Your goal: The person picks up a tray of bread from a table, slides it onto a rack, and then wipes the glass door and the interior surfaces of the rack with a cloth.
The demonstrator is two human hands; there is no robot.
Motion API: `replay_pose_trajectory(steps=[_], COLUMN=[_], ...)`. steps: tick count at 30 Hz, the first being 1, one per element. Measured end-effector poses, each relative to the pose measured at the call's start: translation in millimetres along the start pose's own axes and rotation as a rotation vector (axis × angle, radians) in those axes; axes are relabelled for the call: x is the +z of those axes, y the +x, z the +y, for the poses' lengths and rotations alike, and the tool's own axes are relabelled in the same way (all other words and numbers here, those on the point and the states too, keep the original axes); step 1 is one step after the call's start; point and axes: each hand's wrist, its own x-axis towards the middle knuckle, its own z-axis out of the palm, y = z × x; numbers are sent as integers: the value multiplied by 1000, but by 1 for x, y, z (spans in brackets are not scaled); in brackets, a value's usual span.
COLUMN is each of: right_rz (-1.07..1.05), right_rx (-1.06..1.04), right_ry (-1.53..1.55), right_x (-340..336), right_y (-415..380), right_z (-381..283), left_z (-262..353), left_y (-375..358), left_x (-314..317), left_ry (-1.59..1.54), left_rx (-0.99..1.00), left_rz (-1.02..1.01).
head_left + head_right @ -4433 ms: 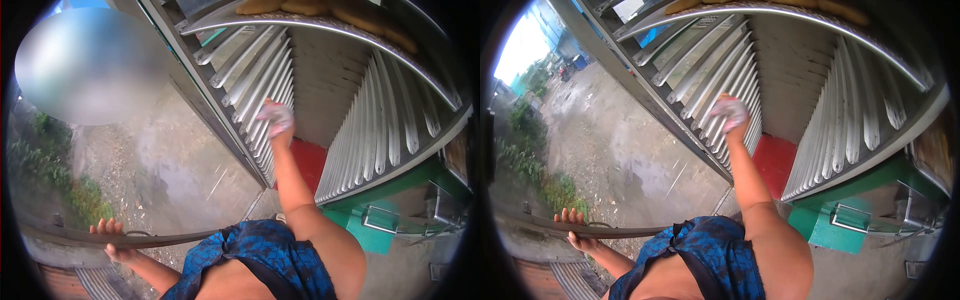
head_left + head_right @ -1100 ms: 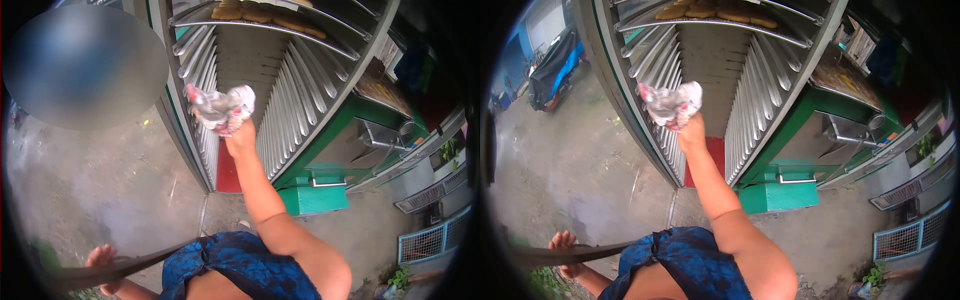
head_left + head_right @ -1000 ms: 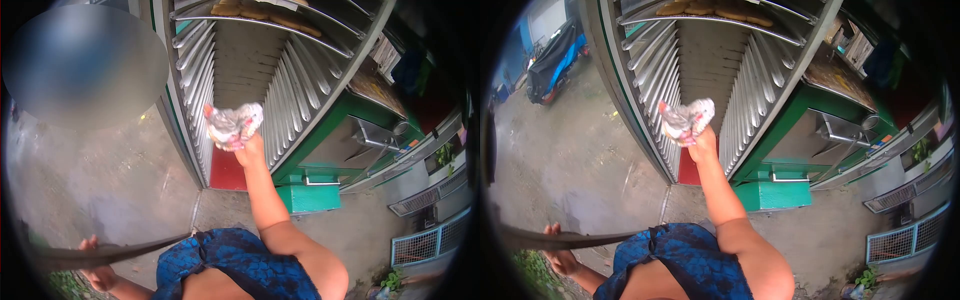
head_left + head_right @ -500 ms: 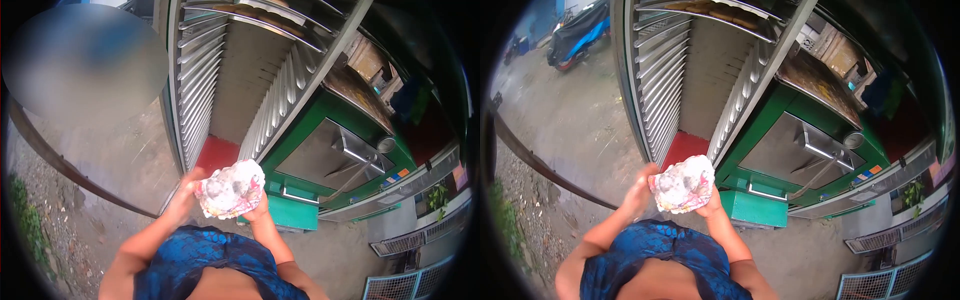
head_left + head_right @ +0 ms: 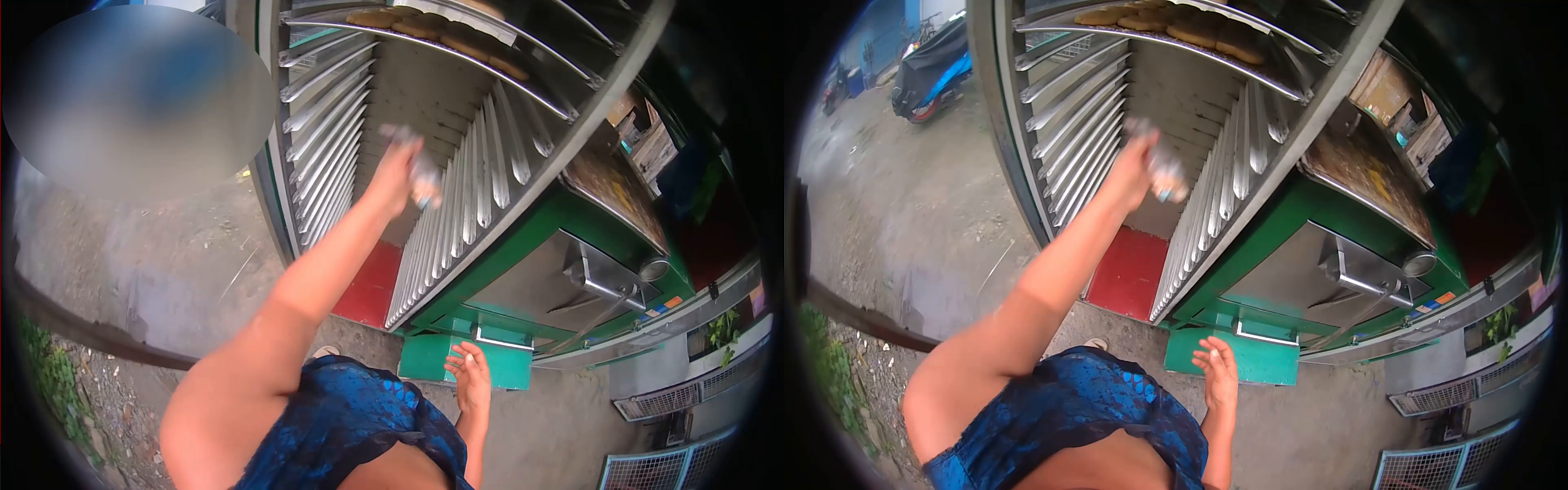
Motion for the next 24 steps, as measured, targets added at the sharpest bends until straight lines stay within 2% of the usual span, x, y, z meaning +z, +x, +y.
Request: replay_pose_trajectory(steps=[1, 2, 3, 4, 5, 6, 8, 11, 17, 24], right_rz=[11, 31, 52, 66, 98, 130, 177, 252, 324, 218], right_rx=[2, 1, -1, 2, 3, 5, 0, 1, 25, -11], right_ry=[-1, 24, 50, 53, 67, 82, 140, 222, 212, 110], right_x=[2, 3, 7, 11, 17, 22, 27, 31, 22, 5], right_y=[0, 0, 0, 1, 1, 1, -2, -7, -7, 19], right_z=[2, 5, 9, 11, 14, 18, 27, 37, 43, 21], left_z=[10, 20, 24, 22, 21, 17, 3, -16, -36, -27], left_y=[32, 61, 90, 126, 160, 195, 258, 319, 347, 280], left_x=[17, 43, 50, 60, 76, 90, 108, 122, 116, 104], left_ry=[111, -175, 652, 728, 635, 417, 205, 161, 119, -7], left_rx=[-40, -72, 301, 429, 435, 322, 161, 70, -66, -240], left_rz=[-4, 31, -18, -77, -125, -173, -212, -254, -350, -570])
